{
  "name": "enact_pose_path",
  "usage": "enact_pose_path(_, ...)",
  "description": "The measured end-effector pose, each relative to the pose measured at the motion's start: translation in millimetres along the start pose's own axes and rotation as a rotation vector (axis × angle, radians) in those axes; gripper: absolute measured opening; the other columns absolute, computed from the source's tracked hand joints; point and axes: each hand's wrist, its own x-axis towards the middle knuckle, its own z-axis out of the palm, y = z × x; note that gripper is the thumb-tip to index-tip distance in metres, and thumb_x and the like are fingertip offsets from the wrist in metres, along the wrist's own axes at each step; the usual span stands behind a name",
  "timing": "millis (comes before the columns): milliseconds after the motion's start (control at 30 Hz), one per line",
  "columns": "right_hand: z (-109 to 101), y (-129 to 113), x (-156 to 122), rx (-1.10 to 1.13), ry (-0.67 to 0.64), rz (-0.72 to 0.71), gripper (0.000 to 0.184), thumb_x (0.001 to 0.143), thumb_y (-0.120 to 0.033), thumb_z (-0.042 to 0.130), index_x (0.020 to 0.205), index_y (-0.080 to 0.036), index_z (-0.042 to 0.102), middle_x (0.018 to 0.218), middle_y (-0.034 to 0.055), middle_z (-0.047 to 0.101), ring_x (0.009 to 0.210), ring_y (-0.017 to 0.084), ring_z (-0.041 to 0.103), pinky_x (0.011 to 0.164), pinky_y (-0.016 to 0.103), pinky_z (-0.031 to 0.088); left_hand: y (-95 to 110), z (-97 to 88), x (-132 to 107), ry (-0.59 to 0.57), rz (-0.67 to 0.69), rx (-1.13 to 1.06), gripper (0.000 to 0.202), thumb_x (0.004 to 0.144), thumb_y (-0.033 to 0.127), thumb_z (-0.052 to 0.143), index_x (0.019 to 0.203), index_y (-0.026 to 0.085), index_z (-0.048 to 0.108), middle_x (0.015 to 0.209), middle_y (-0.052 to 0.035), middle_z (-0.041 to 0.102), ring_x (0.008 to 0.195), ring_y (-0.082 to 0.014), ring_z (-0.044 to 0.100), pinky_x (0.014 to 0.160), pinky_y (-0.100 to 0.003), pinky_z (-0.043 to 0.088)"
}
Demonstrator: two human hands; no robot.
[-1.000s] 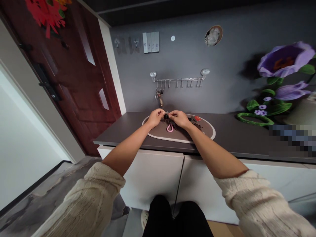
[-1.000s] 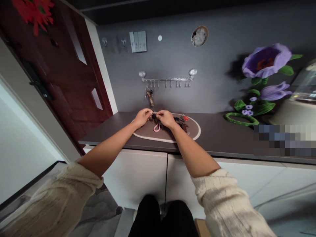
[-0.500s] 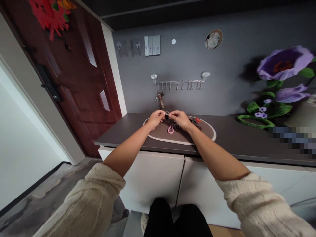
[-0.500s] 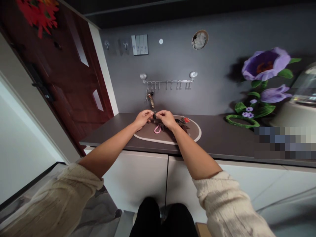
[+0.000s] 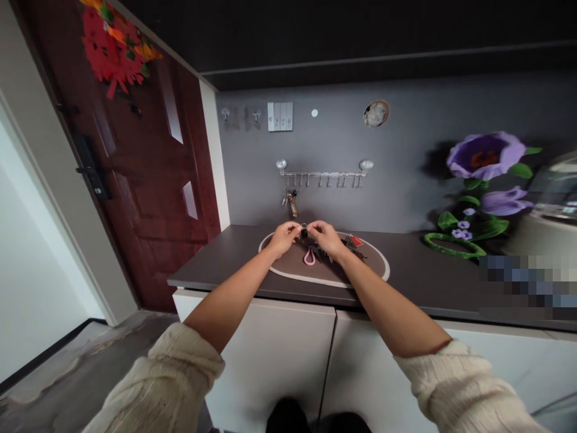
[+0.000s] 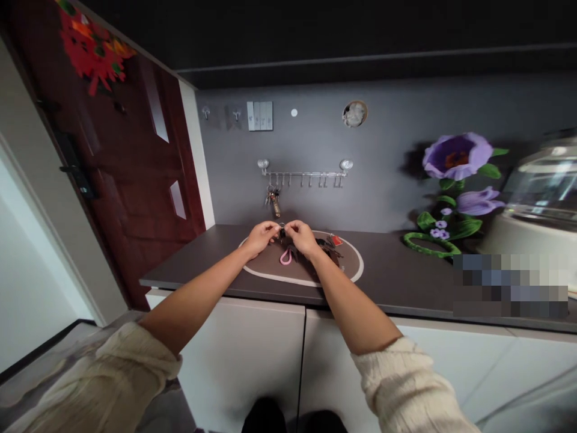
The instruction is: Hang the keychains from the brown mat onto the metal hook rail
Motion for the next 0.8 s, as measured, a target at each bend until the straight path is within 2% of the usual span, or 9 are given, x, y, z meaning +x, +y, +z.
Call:
enact_pose_path(100, -1, 0, 1, -0.034, 0.018, -0.057, 0.023, 0.069, -0.037, 0.05, 0.072, -0.014, 0.052, 0.066, -0.0003, 0.052, 0.061, 0.009, 0.045, 0.063, 0.023, 0.038, 1, 0.9, 0, 0.009, 0.036, 0.009, 0.027, 0.073, 0.037, 0.049, 0.082, 0.012, 0.056, 0.071, -0.0023, 0.057, 0.063, -0.0093, 0.051, 0.054, -0.02, 0.04)
enact_pose_path(267, -3, -1, 12, -0.059, 0.072, -0.087, 0.022, 0.07, -0.037, 0.049, 0.074, -0.015, 0.051, 0.067, 0.0, 0.052, 0.063, 0.011, 0.046, 0.064, 0.025, 0.038, -1, 1.5, 1, 0.107, 0.077, 0.158, 0.02, 0.075, 0.029, 0.046, 0.077, 0.012, 0.057, 0.071, -0.0034, 0.059, 0.063, -0.0106, 0.052, 0.062, -0.023, 0.041)
enact_pose_path(500, -6, -16, 47, 0.067, 0.142, -0.018, 0.014, 0.068, -0.03, 0.049, 0.072, -0.017, 0.049, 0.066, -0.0013, 0.05, 0.061, 0.01, 0.047, 0.063, 0.025, 0.042, -10, 3.3, 4, 0.095, 0.116, 0.401, 0.02, 0.075, 0.026, 0.045, 0.075, 0.013, 0.06, 0.076, -0.005, 0.062, 0.069, -0.0125, 0.054, 0.068, -0.025, 0.042)
enact_pose_path(633, -6, -28, 71, 0.194, 0.179, 0.059, 0.007, 0.069, -0.024, 0.047, 0.072, -0.017, 0.047, 0.07, -0.001, 0.049, 0.064, 0.009, 0.049, 0.062, 0.024, 0.045, -10, 3.9, 4, 0.087, 0.091, 0.425, 0.019, 0.075, 0.024, 0.044, 0.073, 0.013, 0.06, 0.074, -0.0047, 0.062, 0.067, -0.0121, 0.053, 0.067, -0.024, 0.041)
enact_pose_path(800, -1, -43, 96, 0.211, 0.234, 0.099, 0.004, 0.071, -0.019, 0.044, 0.069, -0.017, 0.047, 0.066, -0.0008, 0.05, 0.058, 0.008, 0.049, 0.056, 0.023, 0.046, -11, 3.3, 5, 0.108, 0.067, 0.417, 0.018, 0.074, 0.021, 0.044, 0.07, 0.013, 0.06, 0.067, -0.0027, 0.06, 0.064, -0.0111, 0.052, 0.063, -0.023, 0.04)
